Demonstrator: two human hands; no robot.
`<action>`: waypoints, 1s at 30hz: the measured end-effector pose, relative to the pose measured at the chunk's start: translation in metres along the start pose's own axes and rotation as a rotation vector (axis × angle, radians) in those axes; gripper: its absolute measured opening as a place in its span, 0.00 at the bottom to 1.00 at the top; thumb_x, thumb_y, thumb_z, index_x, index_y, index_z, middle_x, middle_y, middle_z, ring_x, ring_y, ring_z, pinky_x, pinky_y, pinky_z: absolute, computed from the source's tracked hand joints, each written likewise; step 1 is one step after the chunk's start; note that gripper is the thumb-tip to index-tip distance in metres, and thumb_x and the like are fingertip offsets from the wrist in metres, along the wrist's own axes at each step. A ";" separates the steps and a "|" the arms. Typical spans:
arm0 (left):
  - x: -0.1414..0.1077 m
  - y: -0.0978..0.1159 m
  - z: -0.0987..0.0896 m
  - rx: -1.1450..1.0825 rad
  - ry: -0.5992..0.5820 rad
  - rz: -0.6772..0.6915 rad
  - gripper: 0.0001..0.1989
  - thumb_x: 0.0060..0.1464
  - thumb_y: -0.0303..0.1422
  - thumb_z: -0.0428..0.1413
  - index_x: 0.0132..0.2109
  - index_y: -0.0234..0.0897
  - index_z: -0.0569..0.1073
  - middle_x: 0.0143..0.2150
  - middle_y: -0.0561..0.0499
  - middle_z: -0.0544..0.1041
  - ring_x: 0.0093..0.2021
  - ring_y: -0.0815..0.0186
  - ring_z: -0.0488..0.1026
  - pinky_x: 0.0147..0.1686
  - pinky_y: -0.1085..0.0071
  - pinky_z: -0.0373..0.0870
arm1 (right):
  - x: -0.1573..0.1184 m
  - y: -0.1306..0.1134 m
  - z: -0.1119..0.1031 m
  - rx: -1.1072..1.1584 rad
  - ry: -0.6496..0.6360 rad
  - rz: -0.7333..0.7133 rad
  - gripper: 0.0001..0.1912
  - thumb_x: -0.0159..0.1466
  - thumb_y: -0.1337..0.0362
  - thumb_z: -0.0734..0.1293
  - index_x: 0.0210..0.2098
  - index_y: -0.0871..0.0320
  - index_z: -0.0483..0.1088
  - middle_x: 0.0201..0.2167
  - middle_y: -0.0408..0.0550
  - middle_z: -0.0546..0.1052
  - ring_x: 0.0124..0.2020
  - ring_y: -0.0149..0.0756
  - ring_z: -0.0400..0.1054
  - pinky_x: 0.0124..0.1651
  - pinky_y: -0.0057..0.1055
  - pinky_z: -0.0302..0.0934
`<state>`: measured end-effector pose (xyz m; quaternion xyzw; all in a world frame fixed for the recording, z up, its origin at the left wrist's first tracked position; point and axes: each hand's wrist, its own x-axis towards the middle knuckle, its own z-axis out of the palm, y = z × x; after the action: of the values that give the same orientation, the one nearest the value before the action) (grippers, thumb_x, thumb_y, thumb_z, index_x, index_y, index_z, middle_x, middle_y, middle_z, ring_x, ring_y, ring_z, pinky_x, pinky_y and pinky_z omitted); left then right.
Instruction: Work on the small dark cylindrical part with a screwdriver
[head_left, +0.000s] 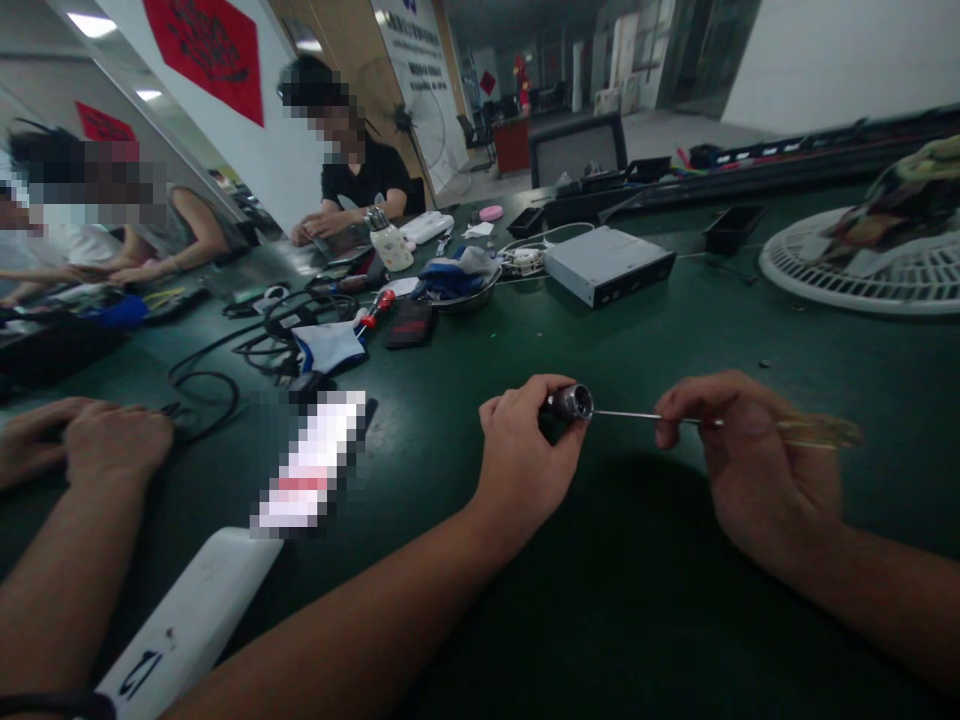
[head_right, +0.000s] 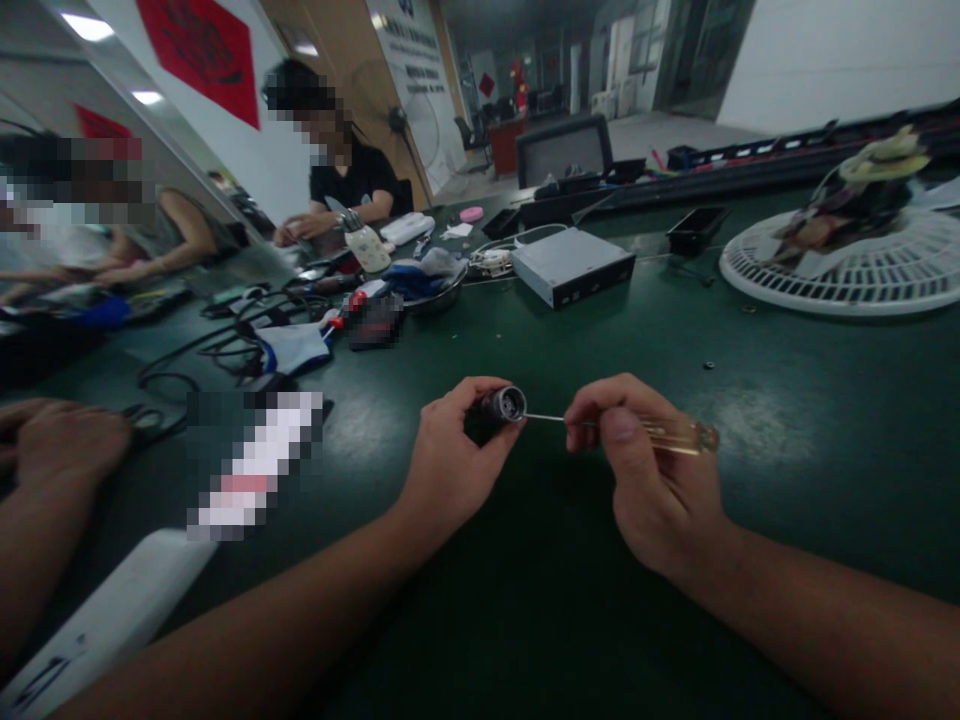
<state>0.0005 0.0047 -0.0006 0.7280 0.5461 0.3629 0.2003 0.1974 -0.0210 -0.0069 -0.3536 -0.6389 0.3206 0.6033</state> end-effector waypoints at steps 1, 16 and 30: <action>0.000 0.000 0.000 -0.002 -0.003 -0.002 0.13 0.59 0.28 0.64 0.50 0.44 0.76 0.47 0.50 0.83 0.49 0.56 0.79 0.55 0.50 0.72 | 0.000 -0.001 -0.001 -0.017 -0.012 -0.048 0.14 0.77 0.57 0.60 0.40 0.51 0.75 0.32 0.45 0.75 0.35 0.38 0.70 0.37 0.37 0.64; 0.000 -0.004 0.002 0.003 0.019 0.077 0.13 0.57 0.28 0.65 0.49 0.43 0.77 0.44 0.51 0.84 0.46 0.58 0.79 0.55 0.51 0.73 | 0.005 0.000 -0.003 -0.255 -0.100 0.044 0.17 0.77 0.57 0.60 0.35 0.52 0.74 0.31 0.45 0.77 0.33 0.36 0.71 0.34 0.34 0.63; 0.000 -0.006 0.002 -0.021 -0.001 0.078 0.13 0.56 0.26 0.65 0.48 0.43 0.78 0.44 0.51 0.84 0.46 0.59 0.80 0.51 0.55 0.75 | 0.003 0.002 -0.004 -0.242 -0.108 0.091 0.18 0.77 0.55 0.59 0.34 0.52 0.74 0.32 0.46 0.77 0.33 0.37 0.71 0.35 0.36 0.63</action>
<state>-0.0013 0.0064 -0.0061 0.7469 0.5131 0.3759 0.1939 0.2012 -0.0173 -0.0065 -0.4343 -0.6879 0.2869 0.5058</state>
